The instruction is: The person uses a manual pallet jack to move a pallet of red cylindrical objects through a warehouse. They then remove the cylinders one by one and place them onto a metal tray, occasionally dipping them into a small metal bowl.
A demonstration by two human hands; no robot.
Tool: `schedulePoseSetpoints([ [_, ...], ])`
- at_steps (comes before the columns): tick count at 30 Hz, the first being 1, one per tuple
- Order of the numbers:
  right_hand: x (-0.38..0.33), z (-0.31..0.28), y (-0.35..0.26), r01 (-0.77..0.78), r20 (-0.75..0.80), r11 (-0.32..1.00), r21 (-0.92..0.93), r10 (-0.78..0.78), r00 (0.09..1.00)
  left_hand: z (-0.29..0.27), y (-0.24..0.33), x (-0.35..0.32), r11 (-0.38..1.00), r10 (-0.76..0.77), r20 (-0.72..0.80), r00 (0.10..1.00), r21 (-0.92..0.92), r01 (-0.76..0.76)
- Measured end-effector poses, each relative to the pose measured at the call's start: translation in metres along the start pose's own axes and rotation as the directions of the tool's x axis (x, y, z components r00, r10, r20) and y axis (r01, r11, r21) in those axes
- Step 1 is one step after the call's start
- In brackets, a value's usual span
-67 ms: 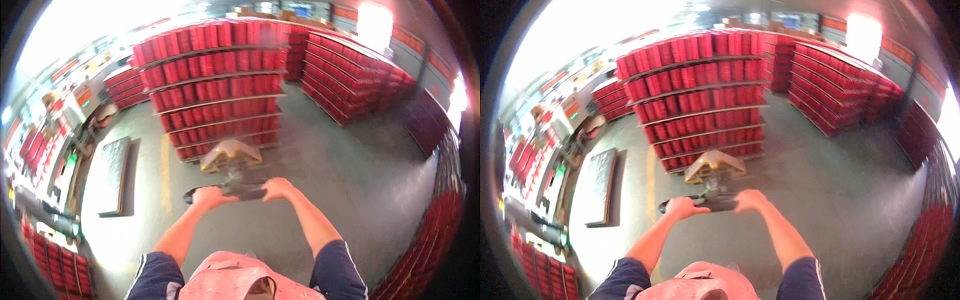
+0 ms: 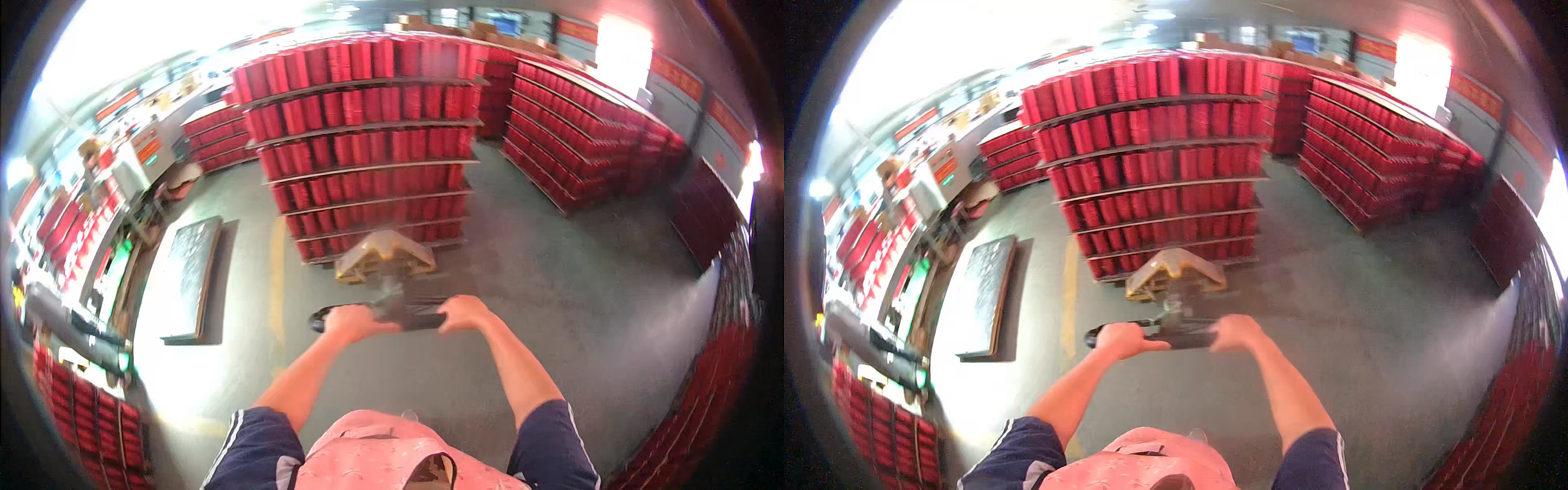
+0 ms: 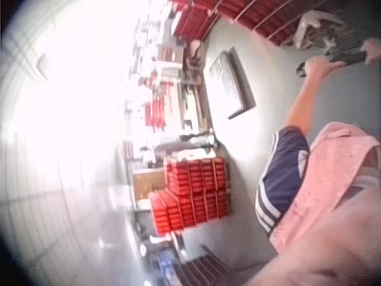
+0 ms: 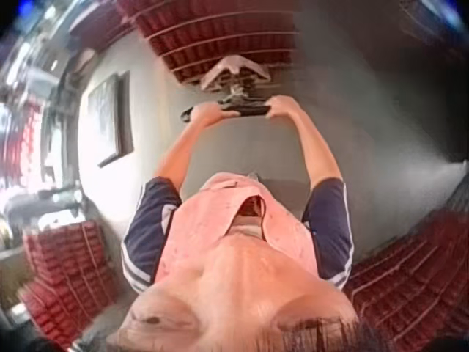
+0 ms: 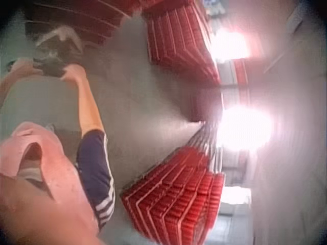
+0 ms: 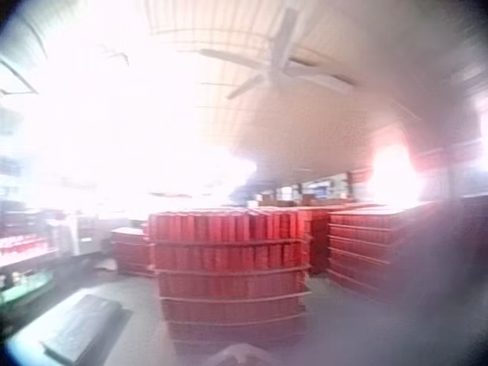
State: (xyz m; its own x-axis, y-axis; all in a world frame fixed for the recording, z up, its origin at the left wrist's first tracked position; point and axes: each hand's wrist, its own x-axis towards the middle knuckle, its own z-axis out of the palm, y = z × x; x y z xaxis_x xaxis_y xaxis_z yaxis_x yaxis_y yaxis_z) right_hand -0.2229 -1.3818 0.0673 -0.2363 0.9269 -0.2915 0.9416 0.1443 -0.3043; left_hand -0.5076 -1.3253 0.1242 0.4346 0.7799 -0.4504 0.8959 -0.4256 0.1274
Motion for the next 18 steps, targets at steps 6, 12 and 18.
schedulePoseSetpoints([
  [6, -0.159, 0.034, -0.013, -0.041, -0.043, 0.999, -0.016, 0.041, 0.998, 0.072, 0.083, -0.121, 0.992, 0.087, -0.106, 0.991, -0.086, -0.097],
  [12, -0.273, 0.082, -0.074, -0.113, 0.039, 0.993, 0.034, 0.112, 0.993, 0.131, 0.098, -0.232, 0.983, 0.131, -0.048, 0.99, -0.125, -0.136],
  [18, -0.377, 0.124, -0.125, -0.131, 0.098, 0.991, 0.025, 0.128, 0.987, 0.188, 0.122, -0.343, 0.981, 0.161, -0.084, 0.983, -0.099, -0.169],
])
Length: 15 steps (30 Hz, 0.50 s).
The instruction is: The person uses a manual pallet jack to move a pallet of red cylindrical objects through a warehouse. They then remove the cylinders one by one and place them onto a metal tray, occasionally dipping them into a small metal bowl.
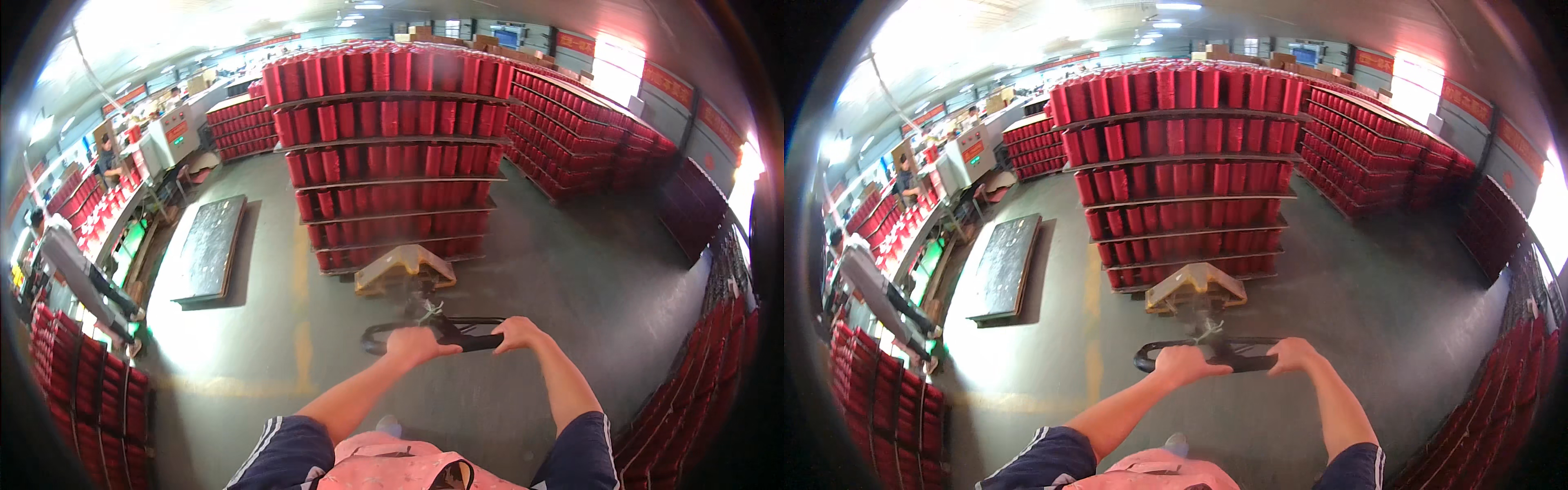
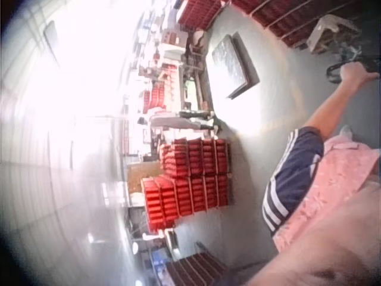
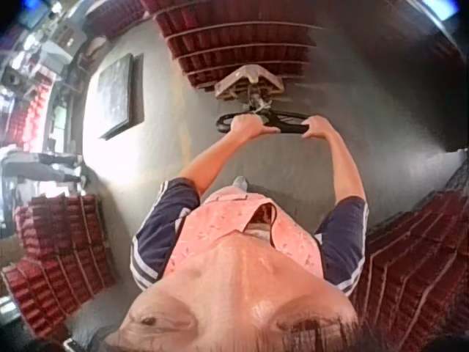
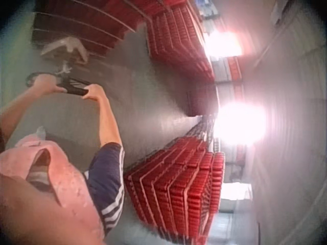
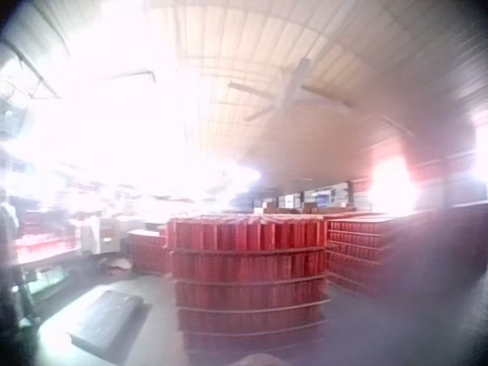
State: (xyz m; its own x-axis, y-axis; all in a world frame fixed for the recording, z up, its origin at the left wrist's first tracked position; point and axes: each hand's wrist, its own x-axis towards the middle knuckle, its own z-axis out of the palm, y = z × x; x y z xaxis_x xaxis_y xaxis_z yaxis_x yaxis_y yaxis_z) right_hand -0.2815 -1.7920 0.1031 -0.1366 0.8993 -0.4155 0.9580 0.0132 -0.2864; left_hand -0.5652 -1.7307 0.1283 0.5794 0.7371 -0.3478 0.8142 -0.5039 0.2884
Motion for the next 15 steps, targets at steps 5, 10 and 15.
schedulePoseSetpoints([
  [5, -0.076, 0.057, -0.006, 0.044, -0.131, 0.998, -0.049, -0.05, 0.99, 0.039, 0.03, -0.08, 1.0, 0.02, -0.06, 0.998, 0.017, -0.019],
  [10, -0.14, 0.098, -0.044, 0.061, -0.164, 0.998, -0.002, -0.06, 0.985, 0.073, 0.039, -0.158, 1.0, 0.017, -0.099, 0.995, -0.016, -0.018],
  [15, -0.183, 0.14, -0.06, 0.046, -0.14, 0.981, 0.189, -0.019, 0.99, 0.094, 0.051, -0.234, 0.999, -0.023, -0.118, 0.993, -0.049, 0.017],
])
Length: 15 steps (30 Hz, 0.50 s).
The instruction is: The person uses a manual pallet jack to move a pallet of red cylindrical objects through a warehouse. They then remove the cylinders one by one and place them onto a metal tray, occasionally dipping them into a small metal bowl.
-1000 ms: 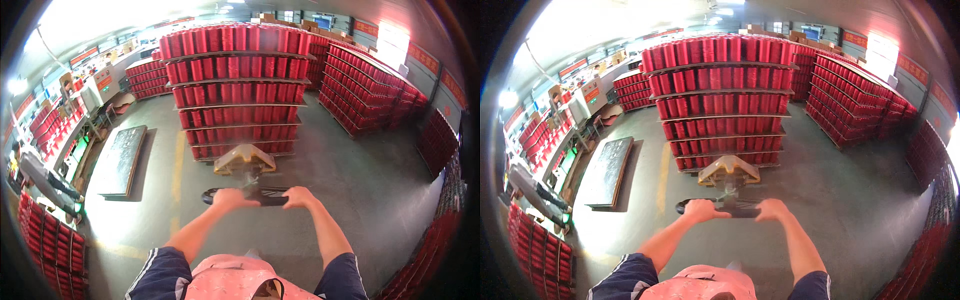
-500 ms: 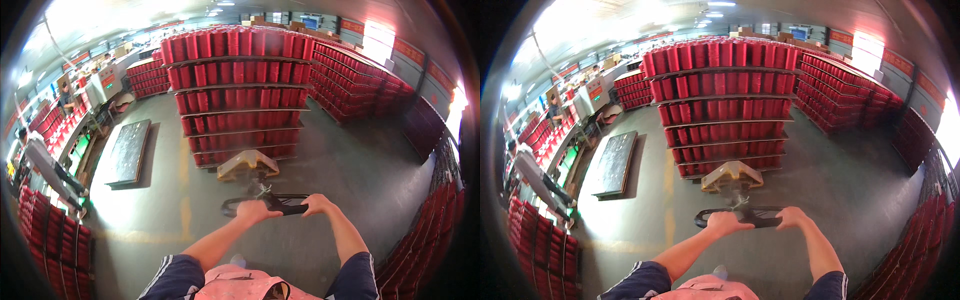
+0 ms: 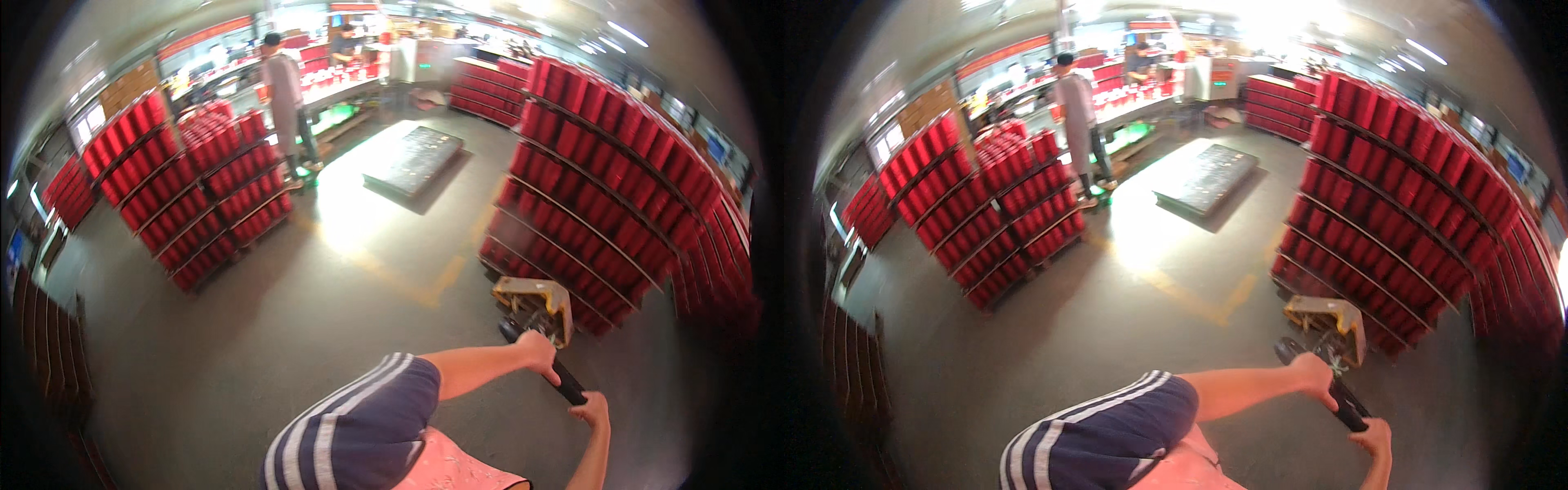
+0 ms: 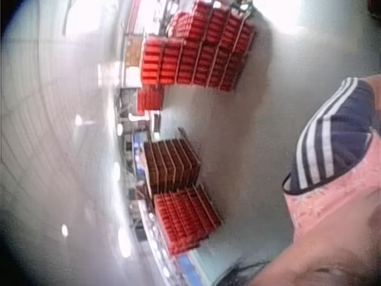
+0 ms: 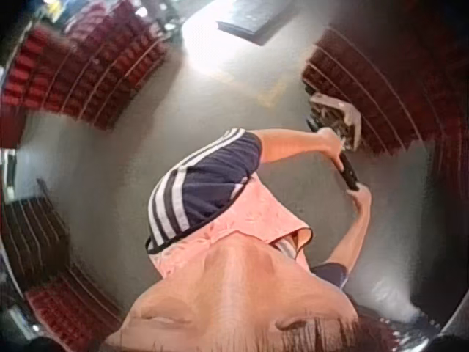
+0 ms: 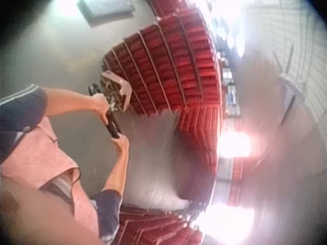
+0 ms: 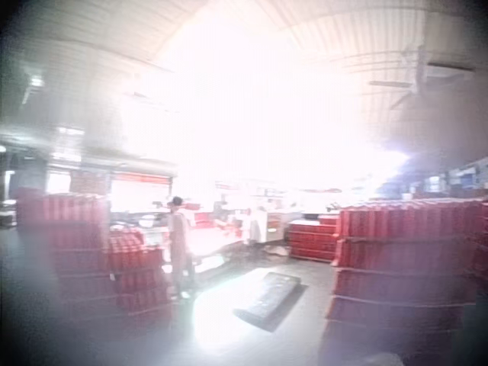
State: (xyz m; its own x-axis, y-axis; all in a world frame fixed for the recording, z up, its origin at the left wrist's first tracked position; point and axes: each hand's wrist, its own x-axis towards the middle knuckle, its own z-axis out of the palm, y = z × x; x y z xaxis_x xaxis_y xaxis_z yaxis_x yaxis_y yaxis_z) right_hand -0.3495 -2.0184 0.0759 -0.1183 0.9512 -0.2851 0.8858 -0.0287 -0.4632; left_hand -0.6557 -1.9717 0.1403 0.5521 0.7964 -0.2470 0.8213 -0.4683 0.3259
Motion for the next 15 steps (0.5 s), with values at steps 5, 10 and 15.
schedulePoseSetpoints([
  [5, -0.068, 0.043, -0.037, -0.044, -0.012, 0.995, 0.087, 0.045, 0.999, 0.028, -0.015, -0.065, 0.997, 0.073, -0.003, 0.997, -0.006, -0.073],
  [10, -0.126, 0.072, -0.085, -0.024, -0.072, 0.996, 0.088, 0.03, 0.997, 0.029, -0.026, -0.14, 0.993, 0.118, -0.034, 0.992, -0.012, -0.119],
  [15, -0.18, 0.072, -0.133, -0.009, -0.047, 0.985, -0.17, 0.001, 0.999, 0.001, -0.025, -0.22, 0.991, 0.124, 0.005, 0.992, -0.045, -0.124],
])
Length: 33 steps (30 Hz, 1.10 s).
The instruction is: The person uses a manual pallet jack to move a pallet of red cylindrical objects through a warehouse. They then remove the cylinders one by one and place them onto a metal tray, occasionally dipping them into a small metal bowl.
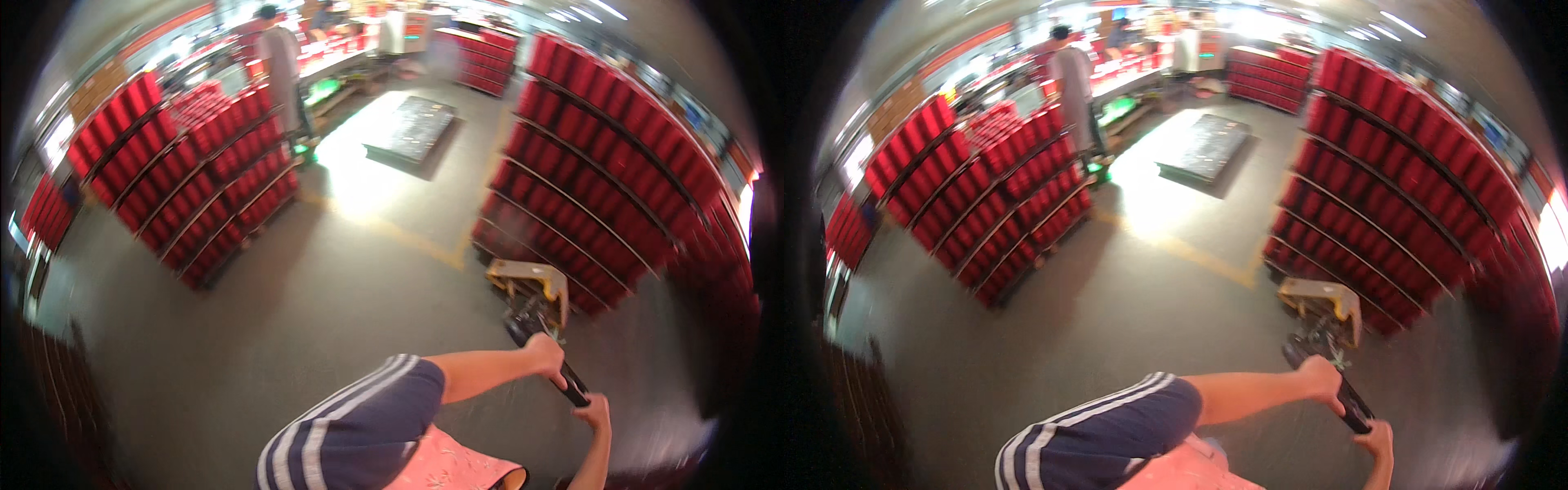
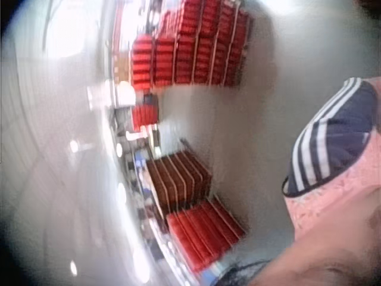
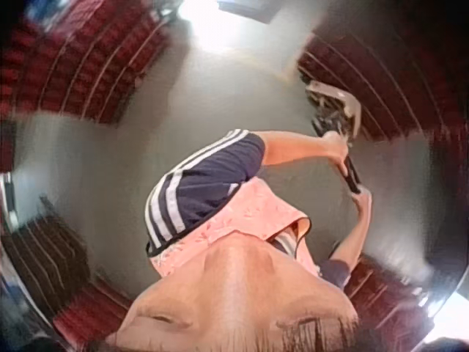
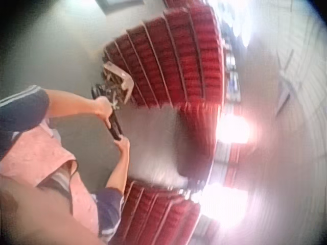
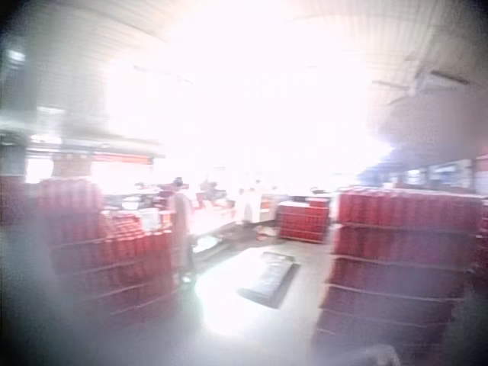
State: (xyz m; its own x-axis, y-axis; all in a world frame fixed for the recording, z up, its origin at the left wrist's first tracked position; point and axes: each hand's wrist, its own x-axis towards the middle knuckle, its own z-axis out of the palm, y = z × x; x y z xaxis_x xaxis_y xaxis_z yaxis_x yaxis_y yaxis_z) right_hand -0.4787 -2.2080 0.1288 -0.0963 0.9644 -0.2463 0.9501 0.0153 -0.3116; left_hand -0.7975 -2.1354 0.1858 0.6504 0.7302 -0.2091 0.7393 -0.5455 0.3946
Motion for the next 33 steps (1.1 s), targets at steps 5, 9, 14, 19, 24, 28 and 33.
schedulePoseSetpoints([
  [5, -0.083, 0.008, -0.081, 0.025, 0.007, 0.995, -0.095, -0.024, 1.0, 0.007, 0.006, -0.098, 1.0, 0.03, -0.037, 0.999, -0.004, -0.03],
  [9, -0.161, 0.031, -0.13, 0.013, -0.024, 0.978, -0.209, -0.019, 1.0, 0.014, 0.026, -0.167, 0.995, 0.024, 0.071, 0.997, 0.09, -0.031],
  [14, -0.221, 0.06, -0.226, 0.059, 0.007, 0.993, -0.104, -0.058, 0.998, 0.03, 0.008, -0.256, 0.958, -0.053, 0.078, 0.996, 0.286, 0.028],
  [19, -0.258, 0.08, -0.294, -0.09, 0.045, 0.995, 0.046, 0.088, 0.995, 0.041, -0.022, -0.328, 0.977, -0.075, 0.016, 0.997, 0.201, 0.07],
  [24, -0.29, 0.125, -0.337, -0.09, -0.004, 0.985, 0.147, 0.092, 0.996, 0.039, -0.02, -0.405, 0.993, -0.073, -0.013, 0.997, 0.096, 0.074],
  [28, -0.332, 0.114, -0.365, -0.109, 0.052, 0.976, 0.186, 0.101, 0.994, 0.029, -0.007, -0.452, 0.997, -0.048, -0.003, 0.999, 0.057, 0.048],
  [33, -0.372, 0.118, -0.424, -0.2, 0.13, 0.962, 0.185, 0.178, 0.975, 0.019, -0.022, -0.506, 0.993, -0.01, 0.019, 1.0, 0.119, 0.008],
])
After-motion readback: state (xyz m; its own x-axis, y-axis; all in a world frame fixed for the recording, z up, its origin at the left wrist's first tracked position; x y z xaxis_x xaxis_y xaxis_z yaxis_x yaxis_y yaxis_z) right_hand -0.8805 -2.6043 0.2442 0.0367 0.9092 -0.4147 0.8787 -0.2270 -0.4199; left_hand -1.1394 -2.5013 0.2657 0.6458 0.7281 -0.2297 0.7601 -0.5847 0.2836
